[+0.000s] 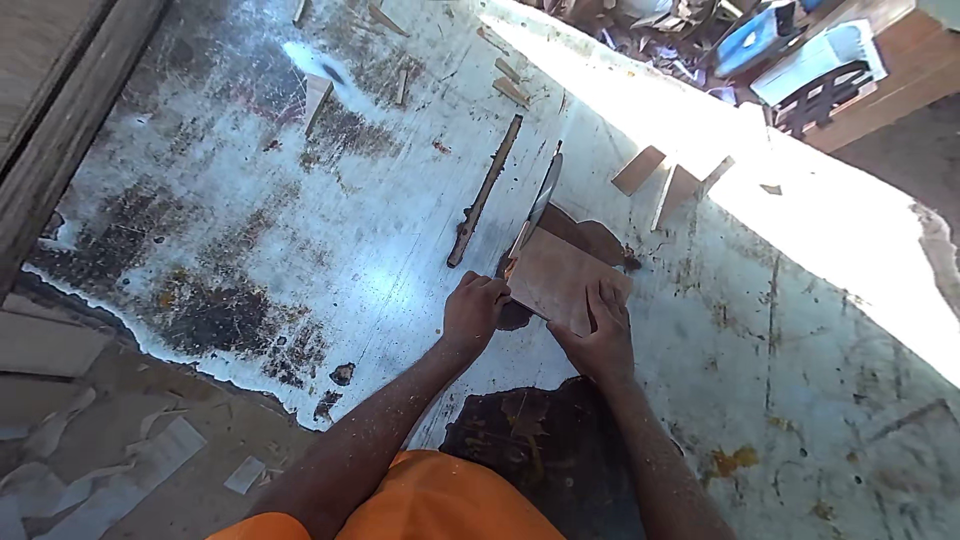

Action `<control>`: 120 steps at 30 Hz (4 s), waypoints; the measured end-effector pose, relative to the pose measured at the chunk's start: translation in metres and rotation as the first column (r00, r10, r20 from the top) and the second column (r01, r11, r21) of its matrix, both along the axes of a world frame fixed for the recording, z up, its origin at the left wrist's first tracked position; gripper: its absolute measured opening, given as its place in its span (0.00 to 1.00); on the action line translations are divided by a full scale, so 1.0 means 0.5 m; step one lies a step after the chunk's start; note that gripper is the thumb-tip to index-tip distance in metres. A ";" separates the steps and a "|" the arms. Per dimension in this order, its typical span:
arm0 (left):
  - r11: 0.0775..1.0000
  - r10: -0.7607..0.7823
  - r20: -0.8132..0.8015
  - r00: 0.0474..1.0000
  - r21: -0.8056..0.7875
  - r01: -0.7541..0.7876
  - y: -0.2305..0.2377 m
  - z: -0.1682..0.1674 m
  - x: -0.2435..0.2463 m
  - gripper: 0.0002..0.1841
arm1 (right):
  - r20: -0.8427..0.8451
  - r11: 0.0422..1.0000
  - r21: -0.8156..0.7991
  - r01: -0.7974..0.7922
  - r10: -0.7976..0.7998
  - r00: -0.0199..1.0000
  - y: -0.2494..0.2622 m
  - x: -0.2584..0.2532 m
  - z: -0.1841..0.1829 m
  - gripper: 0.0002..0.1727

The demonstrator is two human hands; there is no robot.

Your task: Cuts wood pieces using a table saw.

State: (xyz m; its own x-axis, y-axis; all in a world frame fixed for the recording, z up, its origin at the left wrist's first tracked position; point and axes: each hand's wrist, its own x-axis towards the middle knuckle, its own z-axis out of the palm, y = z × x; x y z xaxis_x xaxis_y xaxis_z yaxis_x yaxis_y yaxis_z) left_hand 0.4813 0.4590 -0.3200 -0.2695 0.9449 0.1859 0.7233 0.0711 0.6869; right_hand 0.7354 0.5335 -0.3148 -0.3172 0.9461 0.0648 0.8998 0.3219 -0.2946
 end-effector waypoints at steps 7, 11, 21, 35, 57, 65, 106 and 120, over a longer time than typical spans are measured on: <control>0.996 0.016 0.033 0.999 -0.093 -0.013 0.031 0.014 -0.006 0.07 | -0.009 1.000 0.018 0.006 -0.006 1.000 0.019 -0.010 0.001 0.64; 0.998 -0.051 0.074 0.996 -0.026 0.053 -0.012 0.004 -0.017 0.06 | -0.027 0.997 -0.003 -0.073 0.073 0.997 -0.004 0.023 -0.001 0.63; 0.999 -0.050 0.115 0.992 -0.007 0.051 -0.034 -0.004 -0.018 0.06 | -0.090 0.998 0.015 -0.063 0.064 0.994 -0.039 0.025 -0.014 0.60; 0.999 -0.010 0.155 0.988 -0.036 0.016 0.004 0.001 -0.046 0.05 | -0.114 0.997 0.009 0.082 -0.081 0.990 -0.067 -0.030 -0.018 0.60; 0.995 -0.043 0.180 0.983 -0.086 0.059 0.044 0.012 -0.080 0.05 | -0.140 0.988 0.011 0.157 -0.154 0.978 -0.080 -0.067 -0.022 0.58; 0.994 -0.097 0.081 0.992 -0.035 0.100 0.073 0.002 -0.094 0.08 | -0.143 0.976 0.017 0.218 -0.214 0.966 -0.086 -0.101 -0.018 0.59; 0.993 0.063 0.156 0.986 0.091 -0.078 0.075 0.001 -0.186 0.14 | -0.058 0.998 0.027 0.052 -0.050 0.997 -0.066 -0.021 -0.009 0.56; 0.885 -0.453 0.024 0.891 -0.112 0.453 -0.112 -0.010 0.026 0.33 | -0.084 0.999 0.035 -0.028 0.031 0.996 -0.076 -0.036 -0.023 0.50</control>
State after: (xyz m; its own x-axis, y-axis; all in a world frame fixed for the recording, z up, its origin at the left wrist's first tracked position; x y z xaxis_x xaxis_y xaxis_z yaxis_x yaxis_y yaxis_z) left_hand 0.4942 0.4029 -0.3248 0.1931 0.9785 0.0728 0.6969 -0.1890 0.6918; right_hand 0.7172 0.4954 -0.3262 -0.3369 0.9333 0.1245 0.8623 0.3590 -0.3572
